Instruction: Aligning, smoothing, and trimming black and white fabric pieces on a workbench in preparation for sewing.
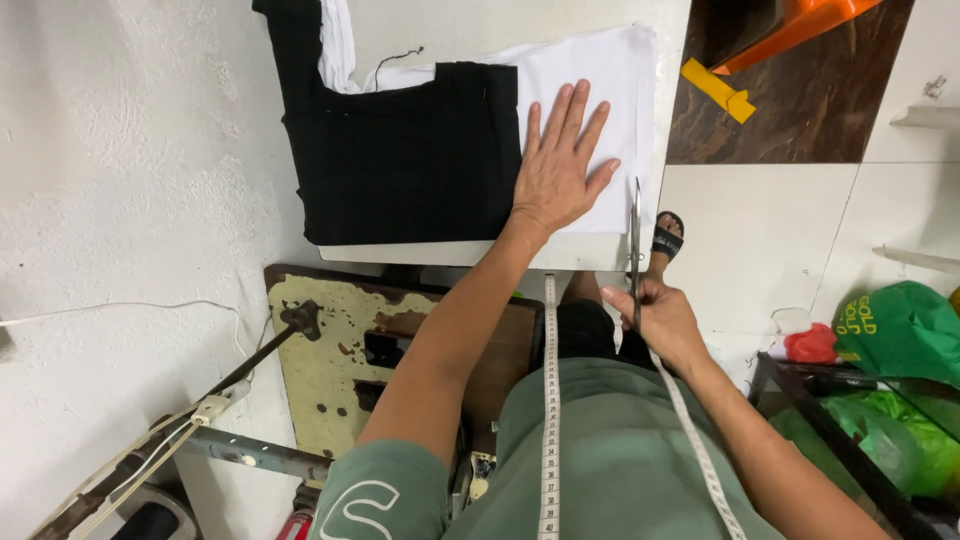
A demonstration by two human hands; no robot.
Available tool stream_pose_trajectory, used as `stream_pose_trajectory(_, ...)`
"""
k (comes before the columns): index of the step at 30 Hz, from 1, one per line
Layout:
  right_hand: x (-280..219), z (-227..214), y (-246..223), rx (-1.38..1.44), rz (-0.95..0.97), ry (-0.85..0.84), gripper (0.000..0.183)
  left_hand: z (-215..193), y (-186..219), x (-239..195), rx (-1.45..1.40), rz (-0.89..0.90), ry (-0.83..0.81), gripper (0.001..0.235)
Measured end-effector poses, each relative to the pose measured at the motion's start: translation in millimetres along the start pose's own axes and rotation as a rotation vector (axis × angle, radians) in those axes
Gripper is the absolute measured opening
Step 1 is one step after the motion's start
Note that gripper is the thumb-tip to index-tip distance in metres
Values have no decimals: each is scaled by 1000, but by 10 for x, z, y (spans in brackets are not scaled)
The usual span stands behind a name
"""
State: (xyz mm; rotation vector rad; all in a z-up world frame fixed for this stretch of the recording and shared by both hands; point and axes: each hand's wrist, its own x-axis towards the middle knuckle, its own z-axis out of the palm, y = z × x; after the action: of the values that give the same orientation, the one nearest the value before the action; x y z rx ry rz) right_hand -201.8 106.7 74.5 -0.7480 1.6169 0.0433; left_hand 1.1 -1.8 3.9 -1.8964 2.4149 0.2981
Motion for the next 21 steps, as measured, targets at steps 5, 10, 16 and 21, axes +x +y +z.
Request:
stream_pose_trajectory(5, 62, -6, -202, -46, 8, 17, 52, 8, 3, -9, -9, 3, 12, 70)
stream_pose_trajectory(10, 155, 22, 116, 2, -108, 25, 55, -12, -11, -1, -3, 3, -13, 70)
stream_pose_trajectory(16, 87, -37, -299, -81, -11, 13, 48, 1, -16, 18, 0, 6, -6, 71)
stream_pose_trajectory(21, 209, -52, -460, -89, 13, 40, 49, -3, -25, 22, -22, 2, 8, 70)
